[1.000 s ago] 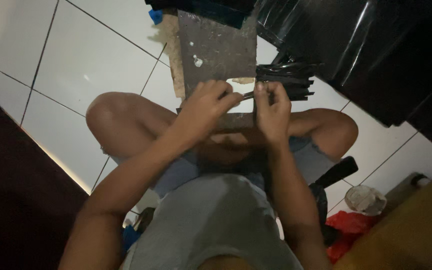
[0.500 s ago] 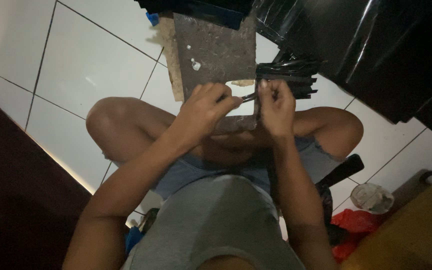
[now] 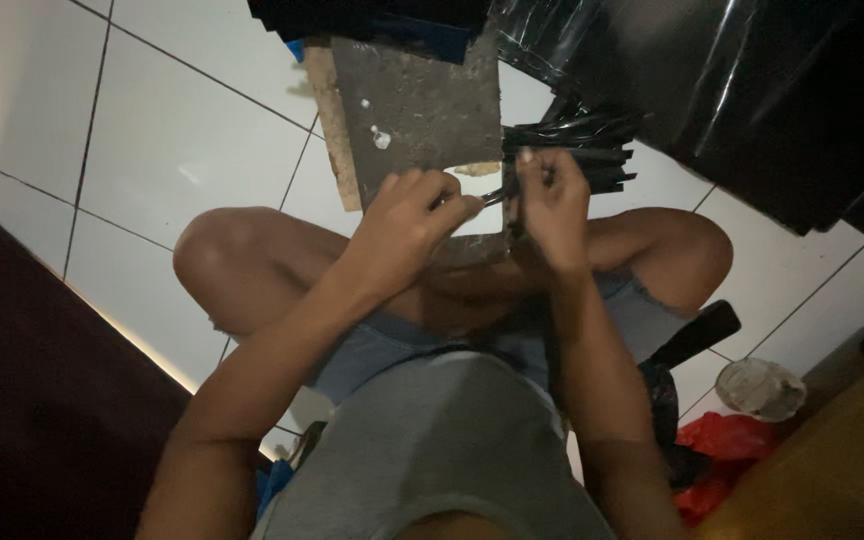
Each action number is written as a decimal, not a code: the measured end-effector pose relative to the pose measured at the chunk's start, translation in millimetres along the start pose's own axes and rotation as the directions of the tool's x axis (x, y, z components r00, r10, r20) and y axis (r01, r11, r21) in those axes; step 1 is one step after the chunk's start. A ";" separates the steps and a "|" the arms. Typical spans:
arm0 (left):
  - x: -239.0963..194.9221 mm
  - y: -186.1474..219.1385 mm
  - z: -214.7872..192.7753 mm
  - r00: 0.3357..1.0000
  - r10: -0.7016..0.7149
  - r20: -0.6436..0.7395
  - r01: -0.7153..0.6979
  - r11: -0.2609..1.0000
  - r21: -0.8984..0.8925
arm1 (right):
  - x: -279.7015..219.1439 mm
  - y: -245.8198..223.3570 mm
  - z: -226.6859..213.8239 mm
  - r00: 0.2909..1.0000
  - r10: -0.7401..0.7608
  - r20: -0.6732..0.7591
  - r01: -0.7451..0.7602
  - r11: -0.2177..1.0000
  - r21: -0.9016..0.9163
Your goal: The person sits cross-legged on the floor and repeatedly picks up small black strips, aligns them with a white rectangular object on a wooden board, and presses them into place. The person handles the strips one at a time, stacking them on the board.
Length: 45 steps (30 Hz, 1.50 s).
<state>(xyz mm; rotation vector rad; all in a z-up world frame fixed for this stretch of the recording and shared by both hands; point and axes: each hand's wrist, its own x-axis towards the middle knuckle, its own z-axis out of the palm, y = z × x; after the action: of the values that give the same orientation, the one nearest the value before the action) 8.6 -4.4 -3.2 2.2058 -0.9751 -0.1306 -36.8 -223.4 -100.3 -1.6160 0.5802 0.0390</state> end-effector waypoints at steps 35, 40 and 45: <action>10.2 5.6 0.7 0.999 0.034 -0.034 -0.032 0.997 0.068 | 41.9 23.5 2.7 0.986 0.121 -0.119 -0.146 0.960 -0.237; 10.9 4.1 2.1 0.999 0.038 -0.010 -0.037 0.996 0.079 | 45.0 25.6 3.0 0.985 0.106 -0.133 -0.140 0.948 -0.285; 10.9 4.4 3.4 0.997 0.073 -0.026 -0.069 0.990 0.124 | 47.3 26.2 1.5 0.982 0.126 -0.138 -0.162 0.942 -0.295</action>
<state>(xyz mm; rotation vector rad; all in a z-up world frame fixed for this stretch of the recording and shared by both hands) 12.4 -15.7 -1.0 2.2740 -1.0682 -0.0041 -5.3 -238.6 -141.7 -1.8818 0.8151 0.1500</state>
